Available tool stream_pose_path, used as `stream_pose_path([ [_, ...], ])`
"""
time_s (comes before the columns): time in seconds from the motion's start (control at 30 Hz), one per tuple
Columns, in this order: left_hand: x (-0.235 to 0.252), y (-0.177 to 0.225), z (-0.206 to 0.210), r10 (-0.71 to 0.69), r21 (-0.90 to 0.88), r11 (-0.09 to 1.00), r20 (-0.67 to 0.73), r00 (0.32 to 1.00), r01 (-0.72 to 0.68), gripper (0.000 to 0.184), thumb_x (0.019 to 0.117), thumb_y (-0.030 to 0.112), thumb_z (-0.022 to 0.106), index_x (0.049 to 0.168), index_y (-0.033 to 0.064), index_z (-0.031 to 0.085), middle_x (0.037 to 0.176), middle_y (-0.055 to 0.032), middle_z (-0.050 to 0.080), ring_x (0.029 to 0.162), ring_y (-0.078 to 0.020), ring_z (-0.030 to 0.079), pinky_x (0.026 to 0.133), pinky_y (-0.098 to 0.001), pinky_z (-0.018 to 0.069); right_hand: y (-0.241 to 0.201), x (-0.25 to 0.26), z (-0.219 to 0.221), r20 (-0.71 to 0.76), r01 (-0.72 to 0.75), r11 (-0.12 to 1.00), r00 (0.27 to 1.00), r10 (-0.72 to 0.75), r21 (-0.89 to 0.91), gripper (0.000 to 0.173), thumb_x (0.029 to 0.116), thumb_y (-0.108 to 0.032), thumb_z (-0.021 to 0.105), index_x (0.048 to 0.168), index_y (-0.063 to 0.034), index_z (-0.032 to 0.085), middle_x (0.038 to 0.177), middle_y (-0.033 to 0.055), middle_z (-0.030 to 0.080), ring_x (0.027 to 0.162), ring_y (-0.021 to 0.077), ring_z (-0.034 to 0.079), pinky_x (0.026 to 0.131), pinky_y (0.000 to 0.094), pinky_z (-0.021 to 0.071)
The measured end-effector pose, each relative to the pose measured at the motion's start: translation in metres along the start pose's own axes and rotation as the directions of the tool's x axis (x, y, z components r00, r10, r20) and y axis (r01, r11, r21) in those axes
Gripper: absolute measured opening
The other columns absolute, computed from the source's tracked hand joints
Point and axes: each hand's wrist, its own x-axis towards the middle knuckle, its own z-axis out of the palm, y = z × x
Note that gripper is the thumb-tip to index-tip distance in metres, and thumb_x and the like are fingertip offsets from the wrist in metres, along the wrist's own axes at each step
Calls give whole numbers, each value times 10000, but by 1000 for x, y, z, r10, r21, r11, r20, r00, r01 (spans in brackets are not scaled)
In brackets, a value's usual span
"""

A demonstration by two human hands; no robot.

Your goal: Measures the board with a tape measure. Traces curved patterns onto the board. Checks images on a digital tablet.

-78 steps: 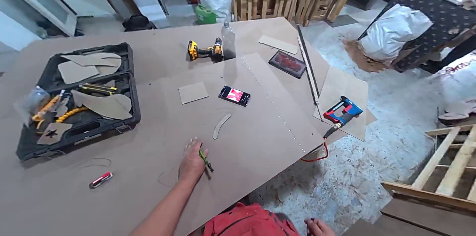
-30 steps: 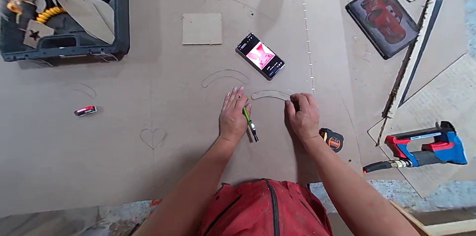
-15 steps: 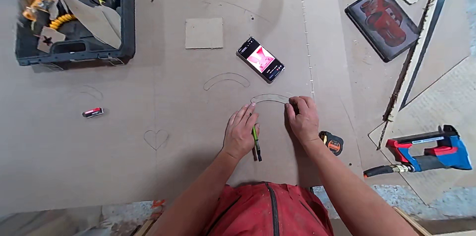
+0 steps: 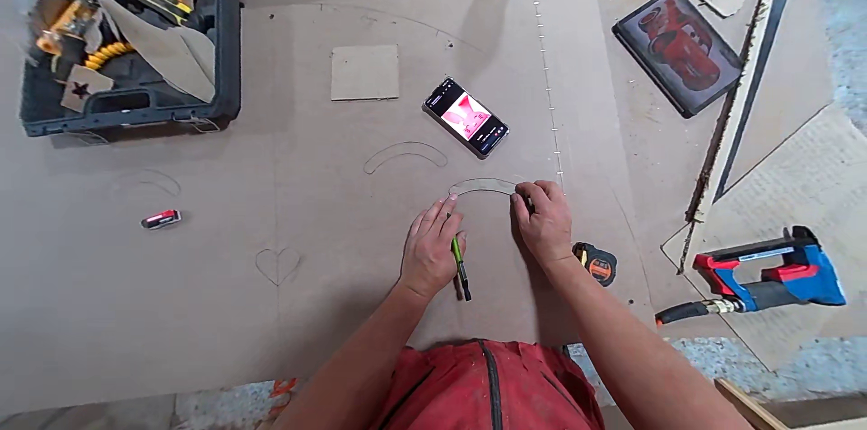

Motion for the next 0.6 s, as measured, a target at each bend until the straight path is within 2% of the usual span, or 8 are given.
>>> stream_pose_path([
  [0.6,-1,-2,3,10,-17,1000,-35,999,-11,396,1040,354,492,1286,106,682,1561,-38,510,1467,-244,440,1187,-473,384,-1,1,0,14,-18,1000,1000,19,-11,232,1015,-340,622,1158,-213,753,1090,66,685,1040,230,655,884,431,551],
])
